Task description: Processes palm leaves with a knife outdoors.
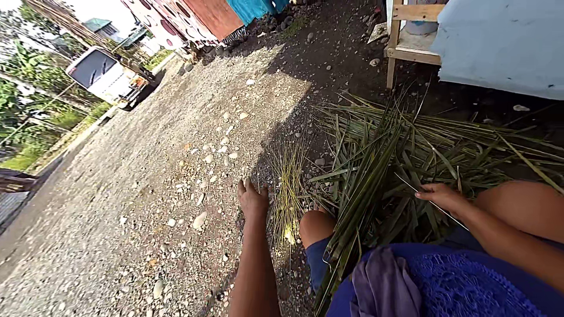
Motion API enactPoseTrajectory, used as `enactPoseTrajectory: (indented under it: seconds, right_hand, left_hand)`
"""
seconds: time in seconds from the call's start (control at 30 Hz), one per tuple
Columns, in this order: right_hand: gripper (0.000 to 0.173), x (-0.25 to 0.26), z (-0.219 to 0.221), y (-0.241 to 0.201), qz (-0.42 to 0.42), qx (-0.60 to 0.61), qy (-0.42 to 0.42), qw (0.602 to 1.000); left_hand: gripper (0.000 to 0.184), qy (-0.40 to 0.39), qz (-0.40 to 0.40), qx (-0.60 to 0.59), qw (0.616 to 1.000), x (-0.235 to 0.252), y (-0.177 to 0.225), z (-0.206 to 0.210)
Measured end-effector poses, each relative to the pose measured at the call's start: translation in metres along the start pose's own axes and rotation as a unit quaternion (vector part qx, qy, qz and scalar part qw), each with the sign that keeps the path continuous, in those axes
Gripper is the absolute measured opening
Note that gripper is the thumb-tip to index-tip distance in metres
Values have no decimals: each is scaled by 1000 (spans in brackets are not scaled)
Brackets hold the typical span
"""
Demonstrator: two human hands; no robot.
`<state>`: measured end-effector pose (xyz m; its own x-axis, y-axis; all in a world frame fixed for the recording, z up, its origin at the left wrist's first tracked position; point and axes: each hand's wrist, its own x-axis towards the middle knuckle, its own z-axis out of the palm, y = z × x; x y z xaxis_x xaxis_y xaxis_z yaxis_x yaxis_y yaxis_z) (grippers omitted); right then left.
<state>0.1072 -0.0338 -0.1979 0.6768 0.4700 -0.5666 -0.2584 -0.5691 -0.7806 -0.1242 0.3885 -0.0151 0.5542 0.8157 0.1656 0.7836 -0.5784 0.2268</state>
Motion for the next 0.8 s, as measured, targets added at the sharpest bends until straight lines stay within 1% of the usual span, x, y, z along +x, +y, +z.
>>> enactPoseTrajectory:
  seconds: [0.07, 0.13, 0.23, 0.3, 0.4, 0.5, 0.6, 0.8]
  right_hand:
    - [30, 3, 0, 1, -2, -7, 3, 1000]
    - [31, 6, 1, 2, -3, -22, 8, 1000]
    - [33, 10, 0, 3, -22, -72, 13, 997]
    - [36, 12, -1, 4, -36, -113, 13, 993]
    - [39, 13, -2, 5, -39, -142, 11, 989]
    - [41, 13, -3, 3, -36, -149, 14, 988]
    - [41, 11, -3, 0, -34, -168, 10, 985]
    - [38, 9, -2, -4, -34, -196, 1, 980]
  left_hand:
    - [53, -101, 53, -10, 993, -12, 22, 35]
    - [46, -206, 94, -16, 974, -28, 44, 71]
    - [45, -359, 123, -15, 925, -52, 74, 112]
    - [44, -418, 126, -12, 900, -67, 85, 135]
    - [44, -450, 111, 18, 886, -80, 96, 151]
    - [50, -498, 82, 59, 861, -80, 107, 151]
    - [50, -529, 98, 62, 841, -88, 110, 151]
    - [40, -504, 95, 30, 858, -87, 99, 152]
